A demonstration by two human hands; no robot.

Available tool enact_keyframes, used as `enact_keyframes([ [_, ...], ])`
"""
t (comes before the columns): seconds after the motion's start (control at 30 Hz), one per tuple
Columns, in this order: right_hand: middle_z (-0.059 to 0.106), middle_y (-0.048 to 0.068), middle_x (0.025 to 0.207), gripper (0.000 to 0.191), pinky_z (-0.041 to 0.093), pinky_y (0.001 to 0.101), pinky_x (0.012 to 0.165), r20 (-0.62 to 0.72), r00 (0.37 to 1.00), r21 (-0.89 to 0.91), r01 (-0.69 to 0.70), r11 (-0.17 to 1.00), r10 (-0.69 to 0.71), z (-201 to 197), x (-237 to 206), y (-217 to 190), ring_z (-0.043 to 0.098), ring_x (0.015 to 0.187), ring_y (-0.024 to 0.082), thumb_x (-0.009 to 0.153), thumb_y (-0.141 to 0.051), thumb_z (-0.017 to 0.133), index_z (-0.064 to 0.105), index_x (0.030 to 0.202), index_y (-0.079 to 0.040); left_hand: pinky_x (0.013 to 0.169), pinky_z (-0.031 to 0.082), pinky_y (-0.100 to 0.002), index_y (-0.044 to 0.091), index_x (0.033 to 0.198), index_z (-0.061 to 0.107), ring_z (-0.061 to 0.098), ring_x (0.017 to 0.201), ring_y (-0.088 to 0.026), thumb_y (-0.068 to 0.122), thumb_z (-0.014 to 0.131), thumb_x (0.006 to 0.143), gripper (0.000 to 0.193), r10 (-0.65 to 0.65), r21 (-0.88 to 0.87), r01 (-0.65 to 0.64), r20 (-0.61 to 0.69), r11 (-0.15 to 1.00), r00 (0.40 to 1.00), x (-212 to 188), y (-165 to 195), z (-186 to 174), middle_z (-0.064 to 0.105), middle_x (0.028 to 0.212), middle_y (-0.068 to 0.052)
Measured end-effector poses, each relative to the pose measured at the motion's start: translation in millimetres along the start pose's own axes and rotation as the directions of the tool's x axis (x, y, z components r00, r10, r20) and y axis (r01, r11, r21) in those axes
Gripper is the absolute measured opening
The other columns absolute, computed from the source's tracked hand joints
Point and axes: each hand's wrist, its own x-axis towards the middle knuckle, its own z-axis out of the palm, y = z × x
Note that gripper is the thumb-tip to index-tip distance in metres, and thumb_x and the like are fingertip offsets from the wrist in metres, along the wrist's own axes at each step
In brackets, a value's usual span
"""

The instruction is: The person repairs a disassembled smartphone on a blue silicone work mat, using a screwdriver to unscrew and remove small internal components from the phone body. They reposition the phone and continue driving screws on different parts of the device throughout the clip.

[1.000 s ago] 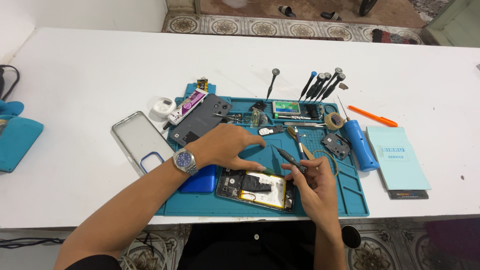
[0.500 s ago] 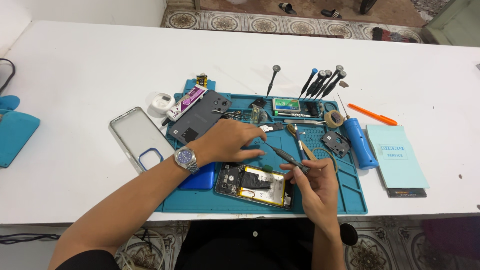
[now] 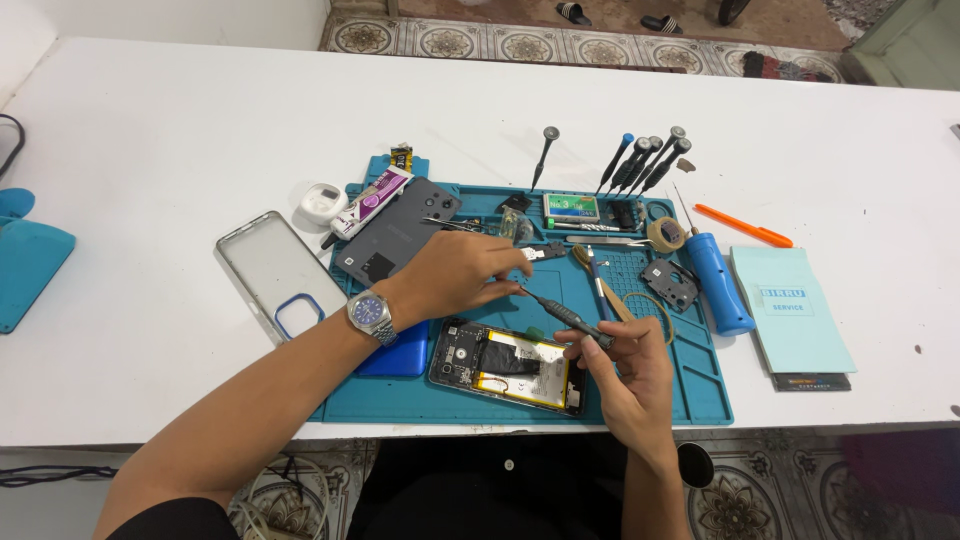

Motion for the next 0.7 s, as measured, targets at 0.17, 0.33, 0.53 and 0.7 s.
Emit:
enact_keyframes([
  [0.17, 0.077, 0.023, 0.105, 0.015, 0.058, 0.0274, 0.076, 0.007, 1.0, 0.017, 0.015, 1.0, -0.015, 0.3, 0.7, -0.5, 0.074, 0.09, 0.018, 0.103, -0.002, 0.056, 0.046, 0.113, -0.006, 0.062, 0.053, -0.034, 0.017, 0.091, 0.074, 0.069, 0.073, -0.017, 0.024, 0.077, 0.087, 0.008, 0.026, 0.031, -0.026, -0.003, 0.999, 1.0, -0.2, 0.1, 0.8, 0.069, 0.082, 0.004],
  [0.33, 0.077, 0.023, 0.105, 0.015, 0.057, 0.0271, 0.077, 0.006, 1.0, 0.024, 0.0, 1.0, 0.0, 2.3, 0.8, -1.7, 0.074, 0.091, 0.018, 0.103, -0.002, 0.056, 0.046, 0.113, -0.005, 0.062, 0.052, -0.035, 0.017, 0.086, 0.074, 0.068, 0.073, -0.017, 0.025, 0.079, 0.085, 0.009, 0.028, 0.062, -0.029, 0.009, 0.998, 1.0, -1.9, -2.7, 2.1, 0.067, 0.08, 0.003],
  [0.53, 0.076, 0.022, 0.106, 0.015, 0.057, 0.0268, 0.078, 0.003, 1.0, 0.032, -0.006, 0.999, 0.006, 2.8, 0.8, -2.3, 0.074, 0.092, 0.018, 0.103, -0.002, 0.056, 0.045, 0.114, -0.006, 0.062, 0.052, -0.035, 0.015, 0.083, 0.073, 0.068, 0.073, -0.018, 0.024, 0.079, 0.086, 0.011, 0.056, 0.053, -0.056, -0.011, 0.997, 0.998, -3.8, -4.5, 3.7, 0.067, 0.08, 0.003],
  [0.7, 0.077, 0.022, 0.105, 0.015, 0.057, 0.0269, 0.077, 0.004, 1.0, 0.002, 0.002, 1.0, -0.002, 2.4, 1.0, -1.5, 0.074, 0.091, 0.018, 0.103, -0.002, 0.056, 0.046, 0.113, -0.006, 0.06, 0.052, -0.034, 0.015, 0.082, 0.072, 0.068, 0.072, -0.018, 0.023, 0.079, 0.085, 0.011, 0.038, 0.033, -0.038, 0.004, 0.999, 0.999, -3.9, -5.4, 4.7, 0.068, 0.078, 0.003],
])
